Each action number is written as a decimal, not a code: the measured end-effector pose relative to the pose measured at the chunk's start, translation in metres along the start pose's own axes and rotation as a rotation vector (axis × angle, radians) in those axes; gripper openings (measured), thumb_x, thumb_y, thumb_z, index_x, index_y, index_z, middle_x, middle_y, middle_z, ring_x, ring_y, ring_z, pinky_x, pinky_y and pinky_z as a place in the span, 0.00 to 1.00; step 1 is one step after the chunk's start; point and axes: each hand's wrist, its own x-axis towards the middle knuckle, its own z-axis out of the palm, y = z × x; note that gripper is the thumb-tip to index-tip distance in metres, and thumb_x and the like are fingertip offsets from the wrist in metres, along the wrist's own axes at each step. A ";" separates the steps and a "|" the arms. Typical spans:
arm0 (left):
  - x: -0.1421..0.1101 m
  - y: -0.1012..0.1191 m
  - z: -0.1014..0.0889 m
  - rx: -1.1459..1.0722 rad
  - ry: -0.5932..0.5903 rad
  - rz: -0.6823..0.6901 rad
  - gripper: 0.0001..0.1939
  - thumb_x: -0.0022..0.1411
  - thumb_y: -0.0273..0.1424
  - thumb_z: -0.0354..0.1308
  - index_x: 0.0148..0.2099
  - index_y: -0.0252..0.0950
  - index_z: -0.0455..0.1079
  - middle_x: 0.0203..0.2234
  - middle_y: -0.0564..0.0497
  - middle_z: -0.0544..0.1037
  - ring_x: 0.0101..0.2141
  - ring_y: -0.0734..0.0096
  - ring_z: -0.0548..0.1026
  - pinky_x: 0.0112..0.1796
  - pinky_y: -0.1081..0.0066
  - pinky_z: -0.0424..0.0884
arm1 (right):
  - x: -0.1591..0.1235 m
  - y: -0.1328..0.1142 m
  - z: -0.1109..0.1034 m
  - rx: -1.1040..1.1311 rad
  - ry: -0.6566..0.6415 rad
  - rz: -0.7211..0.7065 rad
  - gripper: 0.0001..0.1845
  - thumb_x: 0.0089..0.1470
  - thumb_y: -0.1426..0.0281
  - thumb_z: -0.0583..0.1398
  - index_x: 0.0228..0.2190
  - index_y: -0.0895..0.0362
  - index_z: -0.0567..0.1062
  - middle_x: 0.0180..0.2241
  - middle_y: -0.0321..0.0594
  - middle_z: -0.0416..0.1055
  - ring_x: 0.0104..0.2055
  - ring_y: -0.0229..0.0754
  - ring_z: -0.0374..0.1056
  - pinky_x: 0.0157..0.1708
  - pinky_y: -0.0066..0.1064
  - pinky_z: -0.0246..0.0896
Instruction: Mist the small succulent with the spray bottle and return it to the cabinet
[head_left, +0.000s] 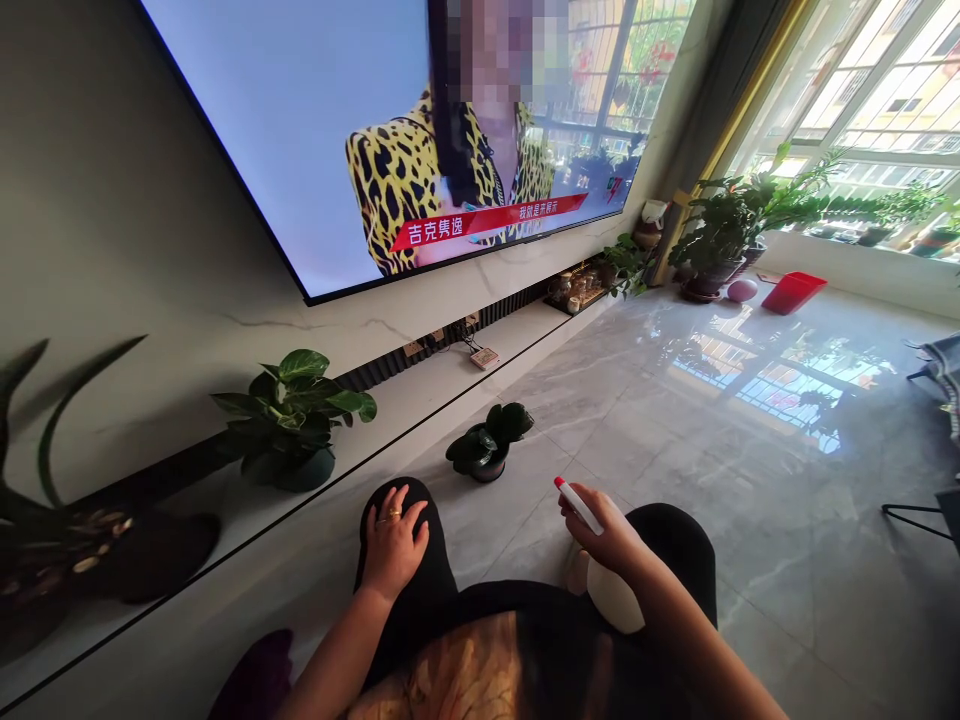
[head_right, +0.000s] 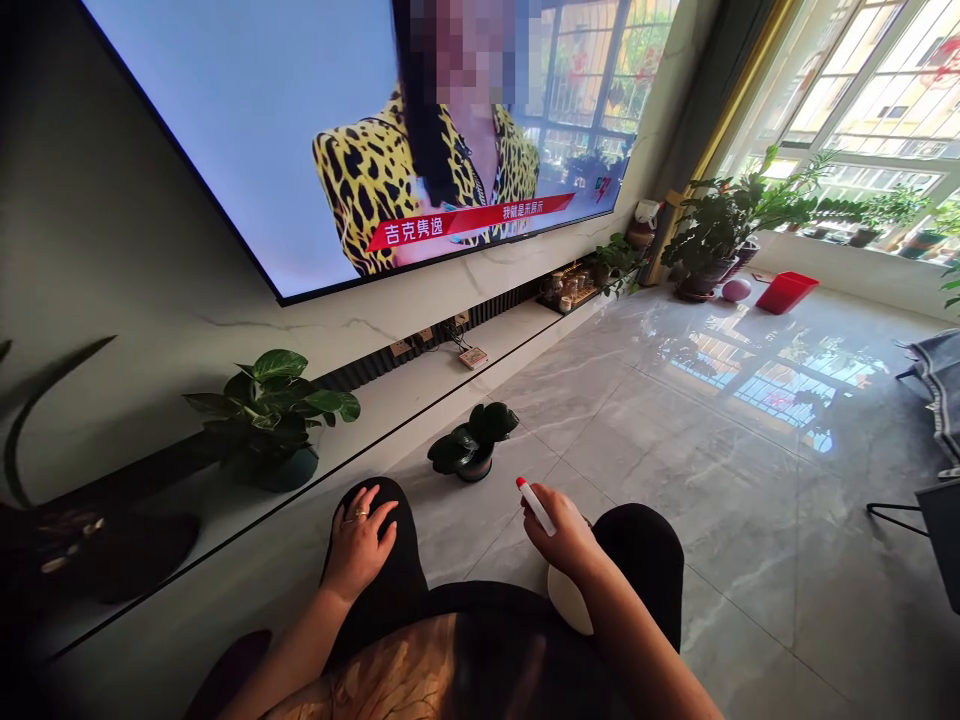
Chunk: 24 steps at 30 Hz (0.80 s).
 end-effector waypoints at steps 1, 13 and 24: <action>0.000 0.000 0.000 -0.005 -0.003 -0.004 0.17 0.71 0.30 0.54 0.56 0.39 0.81 0.67 0.36 0.73 0.69 0.39 0.67 0.66 0.34 0.65 | 0.001 0.000 0.002 -0.006 -0.012 0.006 0.05 0.55 0.70 0.57 0.34 0.52 0.73 0.32 0.37 0.77 0.34 0.42 0.73 0.37 0.32 0.64; -0.004 -0.005 0.002 0.029 0.027 -0.008 0.17 0.70 0.29 0.56 0.55 0.41 0.81 0.66 0.37 0.74 0.68 0.40 0.69 0.64 0.35 0.67 | 0.058 0.038 0.066 0.168 0.050 -0.171 0.08 0.51 0.70 0.58 0.36 0.52 0.72 0.34 0.36 0.77 0.35 0.41 0.73 0.40 0.31 0.67; -0.027 -0.036 0.005 0.057 0.144 -0.001 0.16 0.71 0.31 0.55 0.55 0.41 0.81 0.64 0.36 0.74 0.66 0.40 0.70 0.62 0.38 0.70 | 0.122 0.084 0.130 0.094 -0.046 -0.160 0.05 0.49 0.72 0.58 0.31 0.51 0.69 0.30 0.35 0.75 0.33 0.41 0.71 0.38 0.31 0.64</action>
